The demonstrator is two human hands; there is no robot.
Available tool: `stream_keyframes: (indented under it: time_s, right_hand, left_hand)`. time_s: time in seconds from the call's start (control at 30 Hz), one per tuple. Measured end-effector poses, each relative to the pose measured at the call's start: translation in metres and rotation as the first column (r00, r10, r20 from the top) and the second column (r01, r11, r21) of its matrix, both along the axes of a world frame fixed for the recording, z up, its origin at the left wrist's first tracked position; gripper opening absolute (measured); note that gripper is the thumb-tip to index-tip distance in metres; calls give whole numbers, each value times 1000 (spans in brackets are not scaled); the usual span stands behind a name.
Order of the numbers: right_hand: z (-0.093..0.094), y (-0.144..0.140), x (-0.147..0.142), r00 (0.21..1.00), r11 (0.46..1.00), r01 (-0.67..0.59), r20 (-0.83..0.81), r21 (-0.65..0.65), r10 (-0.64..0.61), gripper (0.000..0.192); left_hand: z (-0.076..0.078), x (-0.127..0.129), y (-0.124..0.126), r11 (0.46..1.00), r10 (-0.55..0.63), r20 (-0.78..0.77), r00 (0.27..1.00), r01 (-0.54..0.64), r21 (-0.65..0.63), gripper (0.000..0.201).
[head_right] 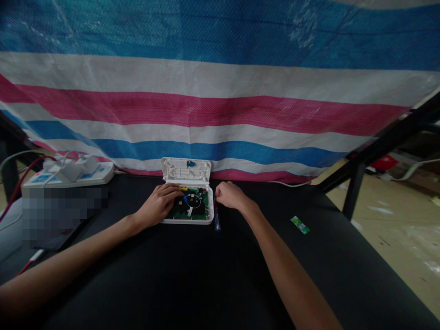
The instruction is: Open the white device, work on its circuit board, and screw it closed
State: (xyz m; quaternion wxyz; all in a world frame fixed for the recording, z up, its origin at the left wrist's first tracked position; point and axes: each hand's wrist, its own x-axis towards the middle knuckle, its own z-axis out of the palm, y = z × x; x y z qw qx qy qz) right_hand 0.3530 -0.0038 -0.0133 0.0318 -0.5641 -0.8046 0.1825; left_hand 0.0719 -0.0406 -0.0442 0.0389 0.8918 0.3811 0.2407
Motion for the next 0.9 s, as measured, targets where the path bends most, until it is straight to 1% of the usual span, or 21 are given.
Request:
stream_keyframes:
  time_s: [0.7, 0.9]
  right_hand:
    - [-1, 0, -2, 1000, 1000, 18, 13, 11, -18, 14]
    - [0, 0, -3, 1000, 1000, -2, 1, 2, 2, 16]
  left_hand:
    - [0, 0, 1, 1000, -1, -8, 1000, 1, 2, 34]
    - [0, -1, 1, 1000, 0, -7, 1000, 0, 3, 33]
